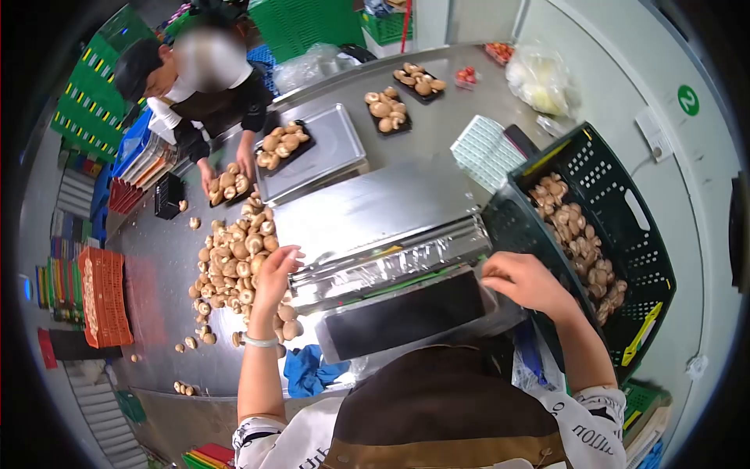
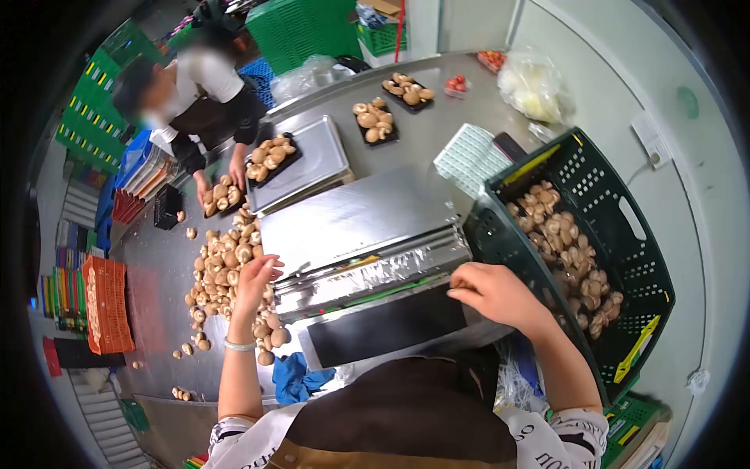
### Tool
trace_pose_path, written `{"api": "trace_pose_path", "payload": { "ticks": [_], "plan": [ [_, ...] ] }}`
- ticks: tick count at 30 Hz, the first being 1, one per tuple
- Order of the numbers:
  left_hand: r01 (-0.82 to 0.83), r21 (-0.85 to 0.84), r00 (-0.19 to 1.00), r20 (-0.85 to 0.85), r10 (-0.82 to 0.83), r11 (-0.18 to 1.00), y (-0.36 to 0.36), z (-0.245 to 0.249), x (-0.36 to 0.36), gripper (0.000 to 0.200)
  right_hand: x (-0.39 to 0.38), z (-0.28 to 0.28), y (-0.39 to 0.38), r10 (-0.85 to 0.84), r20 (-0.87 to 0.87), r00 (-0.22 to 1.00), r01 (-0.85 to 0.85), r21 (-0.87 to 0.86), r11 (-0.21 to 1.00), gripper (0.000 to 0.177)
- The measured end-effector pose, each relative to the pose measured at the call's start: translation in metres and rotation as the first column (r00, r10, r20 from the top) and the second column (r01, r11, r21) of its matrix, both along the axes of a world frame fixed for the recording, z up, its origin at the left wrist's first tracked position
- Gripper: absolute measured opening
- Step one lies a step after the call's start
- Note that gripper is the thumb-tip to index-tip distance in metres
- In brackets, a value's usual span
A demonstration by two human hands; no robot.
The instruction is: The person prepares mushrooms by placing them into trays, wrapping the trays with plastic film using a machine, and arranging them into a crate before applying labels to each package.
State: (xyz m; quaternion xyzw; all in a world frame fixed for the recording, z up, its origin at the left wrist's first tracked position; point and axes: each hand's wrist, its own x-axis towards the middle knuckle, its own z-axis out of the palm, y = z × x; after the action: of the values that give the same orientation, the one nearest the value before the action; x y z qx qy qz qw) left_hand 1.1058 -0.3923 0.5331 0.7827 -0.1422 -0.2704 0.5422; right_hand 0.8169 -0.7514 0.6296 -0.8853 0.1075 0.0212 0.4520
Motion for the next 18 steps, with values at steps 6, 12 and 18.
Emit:
{"api": "trace_pose_path", "payload": {
  "ticks": [6, 12, 18],
  "plan": [
    [-0.279, -0.098, 0.958, 0.045, 0.284, 0.955, 0.033, -0.033, 0.120, 0.048, 0.164, -0.064, 0.020, 0.047, 0.000, 0.999, -0.044, 0.347, 0.937, 0.024],
    [-0.422, -0.192, 0.906, -0.124, 0.405, 0.886, -0.002, -0.099, 0.249, 0.063, 0.358, -0.126, 0.015, -0.004, -0.064, 0.998, 0.025, 0.325, 0.946, 0.062],
    [-0.376, -0.051, 0.914, -0.183, 0.361, 0.925, -0.042, -0.121, 0.326, 0.081, 0.517, -0.188, 0.024, -0.078, -0.011, 0.997, 0.078, 0.278, 0.957, 0.089]
  ]
}}
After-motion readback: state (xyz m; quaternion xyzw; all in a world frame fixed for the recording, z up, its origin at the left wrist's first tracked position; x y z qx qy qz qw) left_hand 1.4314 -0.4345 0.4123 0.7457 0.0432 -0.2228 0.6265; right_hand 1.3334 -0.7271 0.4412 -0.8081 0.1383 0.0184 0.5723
